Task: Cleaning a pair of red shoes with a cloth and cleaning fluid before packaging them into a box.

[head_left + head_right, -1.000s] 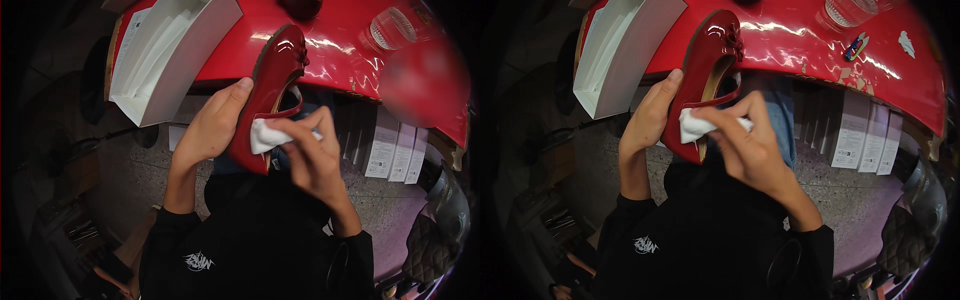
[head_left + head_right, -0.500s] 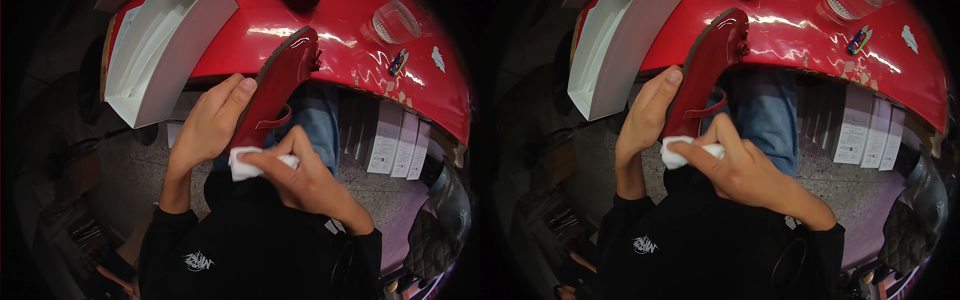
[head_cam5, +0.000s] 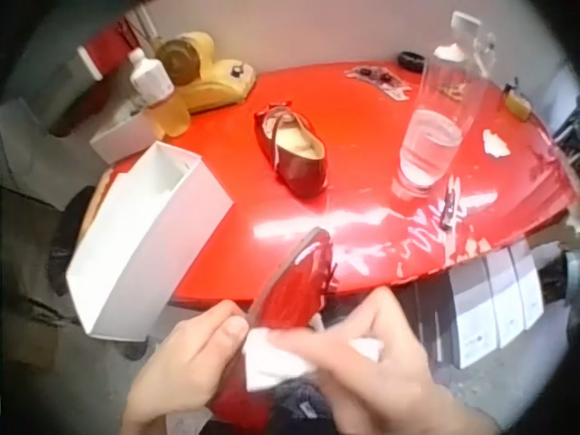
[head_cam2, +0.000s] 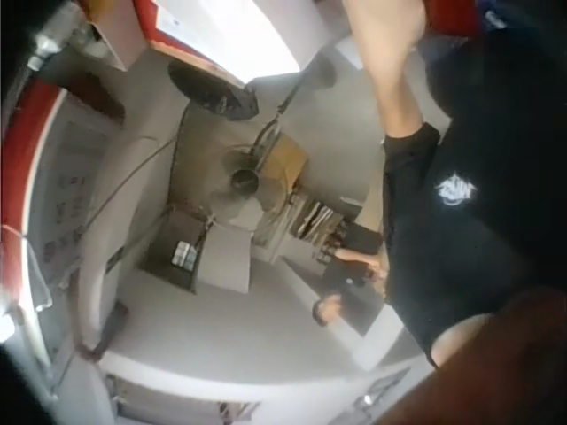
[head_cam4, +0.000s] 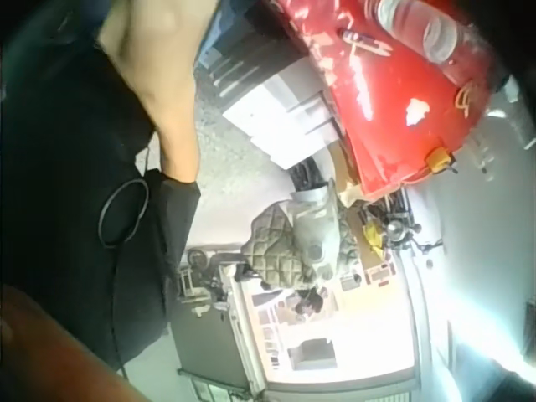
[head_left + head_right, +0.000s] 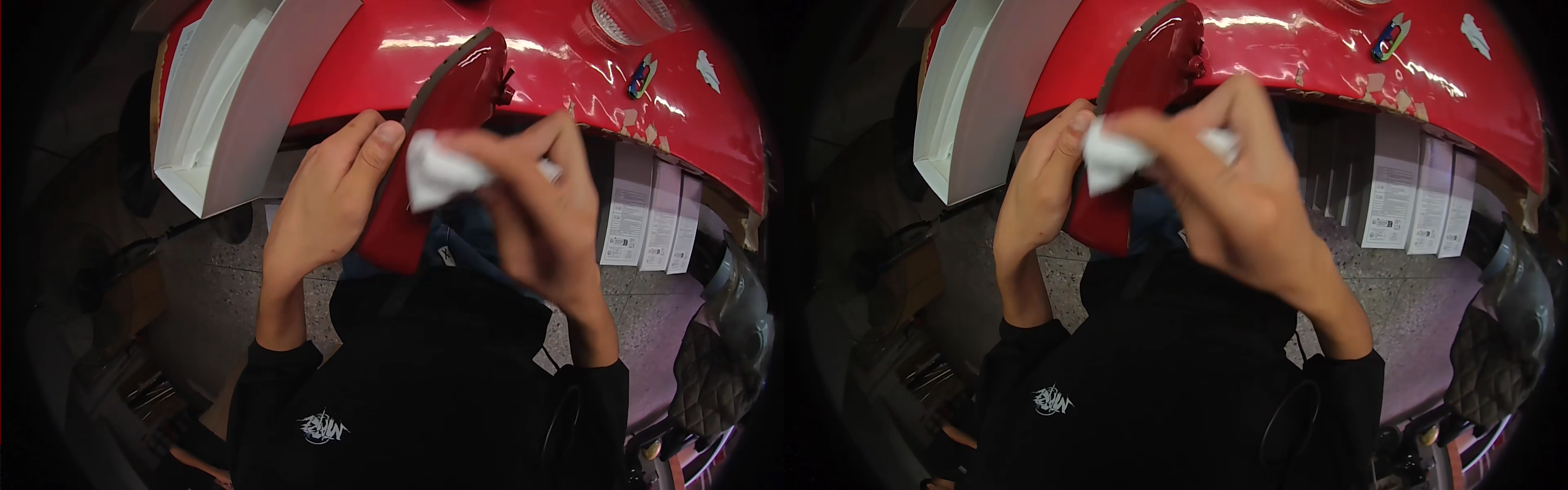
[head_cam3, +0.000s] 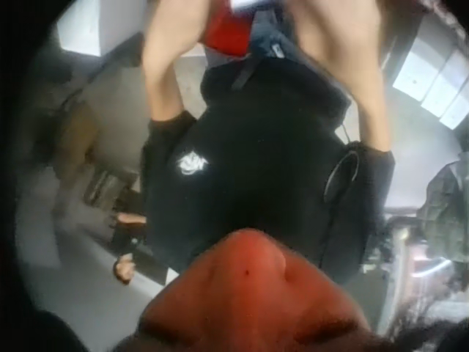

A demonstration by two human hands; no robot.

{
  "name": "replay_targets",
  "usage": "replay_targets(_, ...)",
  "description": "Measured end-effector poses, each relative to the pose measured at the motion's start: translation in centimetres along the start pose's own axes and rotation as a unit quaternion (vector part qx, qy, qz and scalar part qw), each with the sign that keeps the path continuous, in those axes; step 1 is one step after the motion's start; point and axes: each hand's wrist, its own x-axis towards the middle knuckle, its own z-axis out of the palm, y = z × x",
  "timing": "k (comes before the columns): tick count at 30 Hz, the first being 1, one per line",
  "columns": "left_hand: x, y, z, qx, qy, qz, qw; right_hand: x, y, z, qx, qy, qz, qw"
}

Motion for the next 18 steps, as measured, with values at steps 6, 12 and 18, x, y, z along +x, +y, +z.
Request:
replay_targets(6,0.8,-0.8,0.0,-0.037,-0.017,-0.013,0.999,-2.5,-1.4,2.1,0.028,-0.106,0.0,0.994)
replay_targets(12,0.2,-0.2,-0.1,0.017,-0.003,0.003,1.0,-0.1,0.5,1.1,0.002,0.067,0.014,0.998)
replay_targets(18,0.7,-0.5,0.3,-0.087,-0.008,0.012,0.996,-2.2,-1.1,1.9,0.039,-0.074,-0.022,0.996)
